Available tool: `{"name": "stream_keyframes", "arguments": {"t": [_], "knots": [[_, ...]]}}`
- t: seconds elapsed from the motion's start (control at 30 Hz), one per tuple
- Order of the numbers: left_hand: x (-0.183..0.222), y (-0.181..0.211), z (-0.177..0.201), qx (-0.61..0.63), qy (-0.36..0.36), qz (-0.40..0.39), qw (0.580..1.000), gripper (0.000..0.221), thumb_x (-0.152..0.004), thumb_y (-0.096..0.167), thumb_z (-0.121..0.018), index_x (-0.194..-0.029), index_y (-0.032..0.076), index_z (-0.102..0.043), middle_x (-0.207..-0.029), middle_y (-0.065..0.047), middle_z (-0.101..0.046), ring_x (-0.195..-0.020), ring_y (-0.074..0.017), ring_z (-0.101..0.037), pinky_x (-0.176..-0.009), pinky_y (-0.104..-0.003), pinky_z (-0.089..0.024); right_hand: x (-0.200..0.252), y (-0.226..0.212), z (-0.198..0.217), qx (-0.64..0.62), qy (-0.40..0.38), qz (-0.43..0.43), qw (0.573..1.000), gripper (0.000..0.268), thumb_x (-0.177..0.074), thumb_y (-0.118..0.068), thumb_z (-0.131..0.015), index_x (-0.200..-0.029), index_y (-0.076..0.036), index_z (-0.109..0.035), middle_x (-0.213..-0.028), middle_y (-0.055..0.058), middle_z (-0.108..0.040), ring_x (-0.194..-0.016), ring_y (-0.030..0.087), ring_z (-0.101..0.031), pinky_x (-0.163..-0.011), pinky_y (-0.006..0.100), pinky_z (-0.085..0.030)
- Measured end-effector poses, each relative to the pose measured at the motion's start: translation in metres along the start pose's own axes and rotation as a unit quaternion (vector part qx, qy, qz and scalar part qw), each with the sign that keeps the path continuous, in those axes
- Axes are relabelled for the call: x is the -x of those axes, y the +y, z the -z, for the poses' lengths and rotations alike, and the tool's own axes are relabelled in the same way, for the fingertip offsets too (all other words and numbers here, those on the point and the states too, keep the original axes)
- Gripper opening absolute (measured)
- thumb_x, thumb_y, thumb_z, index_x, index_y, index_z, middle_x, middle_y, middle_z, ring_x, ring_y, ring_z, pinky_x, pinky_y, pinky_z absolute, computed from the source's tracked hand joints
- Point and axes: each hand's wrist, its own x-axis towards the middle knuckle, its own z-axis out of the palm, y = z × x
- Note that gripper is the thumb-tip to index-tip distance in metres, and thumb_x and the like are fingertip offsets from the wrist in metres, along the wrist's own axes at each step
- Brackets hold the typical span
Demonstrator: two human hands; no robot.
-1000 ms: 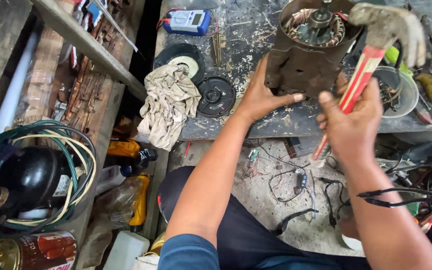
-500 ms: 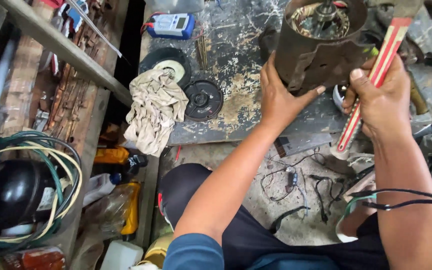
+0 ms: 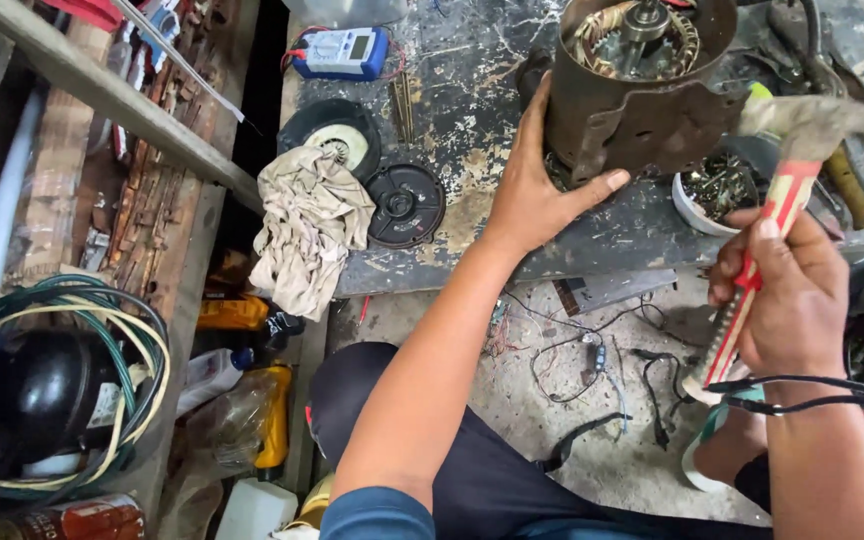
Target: Disassembling an electric motor using a screwdriver and a hammer on a repair bench to access internal components.
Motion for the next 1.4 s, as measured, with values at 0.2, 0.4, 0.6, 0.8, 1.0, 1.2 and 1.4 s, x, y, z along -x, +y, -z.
{"name": "stream_keyframes", "arguments": {"t": [0.2,0.4,0.6,0.8,1.0,1.2,1.4], "knots": [[0.0,0.0,-0.005,0.01,0.008,0.006,1.0,0.115,-0.074,0.053,-0.078,-0.162,0.019,-0.012,-0.167,-0.019,-0.03,-0.151,-0.0395,-0.041,-0.122,-0.058,-0.04,0.001,-0.006,0.007,0.011,0.043,-0.013,0.999,0.009,-0.118,-0.021,-0.05,-0.117,-0.013,-0.054,-0.073,0.005,-0.048,-0.057,0.014,-0.048,-0.047,0.024,-0.042],[0.0,-0.024,-0.001,0.027,-0.026,-0.011,0.999,0.125,-0.072,0.047,-0.088,-0.164,0.023,-0.006,-0.173,-0.017,-0.016,-0.159,-0.0407,-0.025,-0.125,-0.063,-0.03,0.008,-0.025,-0.004,-0.004,0.086,-0.043,0.995,0.006,-0.114,-0.017,-0.049,-0.113,-0.015,-0.055,-0.066,0.005,-0.045,-0.046,0.015,-0.042,-0.04,0.027,-0.037],[0.001,-0.035,-0.013,-0.024,0.001,-0.008,1.0,0.127,-0.072,0.045,-0.09,-0.164,0.025,-0.005,-0.175,-0.015,-0.017,-0.159,-0.0409,-0.028,-0.123,-0.068,-0.031,0.007,-0.021,0.004,-0.004,0.099,-0.027,0.995,0.004,-0.117,-0.015,-0.049,-0.116,-0.016,-0.053,-0.069,0.003,-0.046,-0.049,0.014,-0.045,-0.041,0.029,-0.041],[0.0,-0.035,-0.014,-0.012,0.006,0.003,1.0,0.128,-0.07,0.045,-0.09,-0.164,0.025,-0.004,-0.174,-0.018,-0.02,-0.158,-0.0433,-0.03,-0.118,-0.073,-0.034,0.007,-0.011,0.015,0.049,0.023,-0.022,0.998,0.007,-0.119,-0.012,-0.051,-0.119,-0.014,-0.057,-0.07,0.003,-0.049,-0.053,0.01,-0.049,-0.043,0.021,-0.043],[0.003,-0.032,-0.013,-0.024,0.0,0.017,1.0,0.127,-0.071,0.047,-0.088,-0.163,0.022,-0.005,-0.173,-0.017,-0.021,-0.156,-0.043,-0.033,-0.119,-0.071,-0.033,0.008,-0.011,0.006,0.016,0.06,-0.013,0.998,0.005,-0.119,-0.012,-0.049,-0.118,-0.013,-0.054,-0.068,0.004,-0.043,-0.051,0.013,-0.043,-0.044,0.025,-0.041],[0.002,-0.031,-0.011,-0.031,0.006,-0.004,0.999,0.122,-0.075,0.047,-0.086,-0.164,0.021,-0.006,-0.173,-0.016,-0.021,-0.158,-0.0412,-0.03,-0.124,-0.066,-0.032,0.002,-0.012,0.01,0.024,0.07,0.004,0.997,0.004,-0.118,-0.016,-0.053,-0.121,-0.015,-0.056,-0.072,0.003,-0.048,-0.054,0.01,-0.046,-0.046,0.023,-0.044],[0.001,-0.028,-0.01,0.01,-0.001,-0.024,1.0,0.12,-0.078,0.043,-0.086,-0.164,0.019,-0.006,-0.173,-0.016,-0.019,-0.159,-0.0414,-0.03,-0.125,-0.067,-0.032,0.002,-0.008,0.025,0.09,0.015,-0.016,0.996,0.008,-0.12,-0.013,-0.052,-0.125,-0.01,-0.056,-0.071,0.005,-0.048,-0.052,0.012,-0.047,-0.045,0.023,-0.044]]}}
